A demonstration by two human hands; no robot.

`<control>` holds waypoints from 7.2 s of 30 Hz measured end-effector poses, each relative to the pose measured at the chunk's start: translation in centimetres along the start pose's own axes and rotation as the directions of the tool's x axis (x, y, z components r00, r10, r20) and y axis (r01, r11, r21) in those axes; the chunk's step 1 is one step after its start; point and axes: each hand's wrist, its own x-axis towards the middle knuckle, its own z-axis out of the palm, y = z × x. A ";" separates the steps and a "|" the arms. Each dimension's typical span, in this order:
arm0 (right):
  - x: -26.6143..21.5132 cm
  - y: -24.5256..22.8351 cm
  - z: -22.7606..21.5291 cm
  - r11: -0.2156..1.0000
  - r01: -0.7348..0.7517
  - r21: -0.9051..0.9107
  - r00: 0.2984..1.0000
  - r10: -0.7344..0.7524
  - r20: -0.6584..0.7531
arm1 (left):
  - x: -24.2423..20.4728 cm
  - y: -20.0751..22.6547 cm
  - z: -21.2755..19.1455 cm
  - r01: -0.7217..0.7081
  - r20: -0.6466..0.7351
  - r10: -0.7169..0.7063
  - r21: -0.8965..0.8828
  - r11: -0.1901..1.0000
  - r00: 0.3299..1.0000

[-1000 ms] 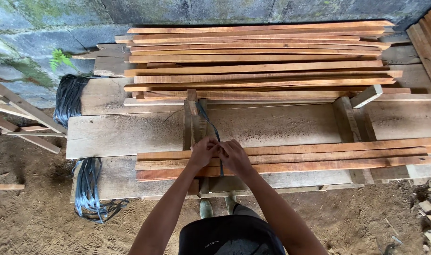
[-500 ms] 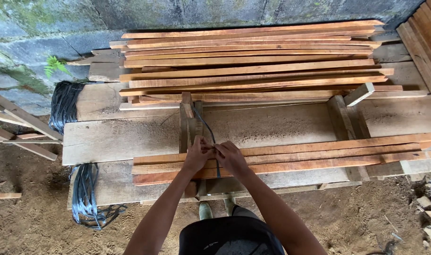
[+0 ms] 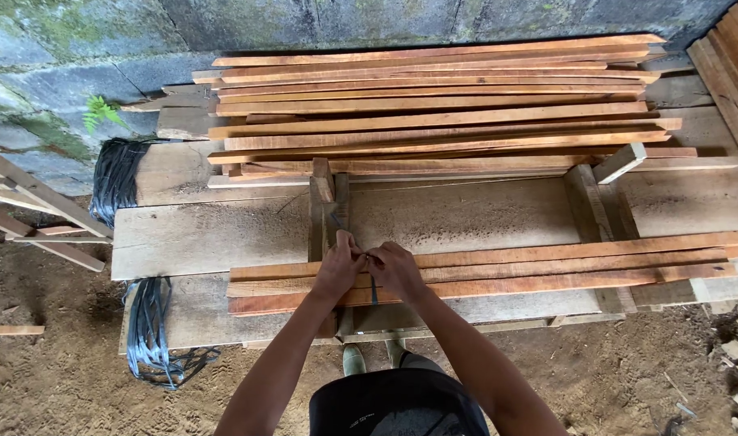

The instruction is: The recorder bundles thin wooden strips together using black rubber bands on a wooden workbench.

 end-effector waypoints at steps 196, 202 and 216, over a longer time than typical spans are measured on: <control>0.8 -15.0 12.8 0.711 -0.542 -0.448 0.794 0.608 0.007 | -14.9 -15.7 -5.1 -0.331 0.204 0.270 0.386 0.861 0.941; 1.4 -17.7 11.2 0.633 -0.685 -0.360 0.666 0.745 0.045 | -16.2 -15.6 -7.9 -0.439 0.199 0.392 0.352 0.827 0.898; 1.5 -19.7 10.6 0.616 -0.688 -0.384 0.673 0.739 -0.020 | -17.5 -45.6 -9.5 0.414 -0.608 0.288 0.749 0.517 0.740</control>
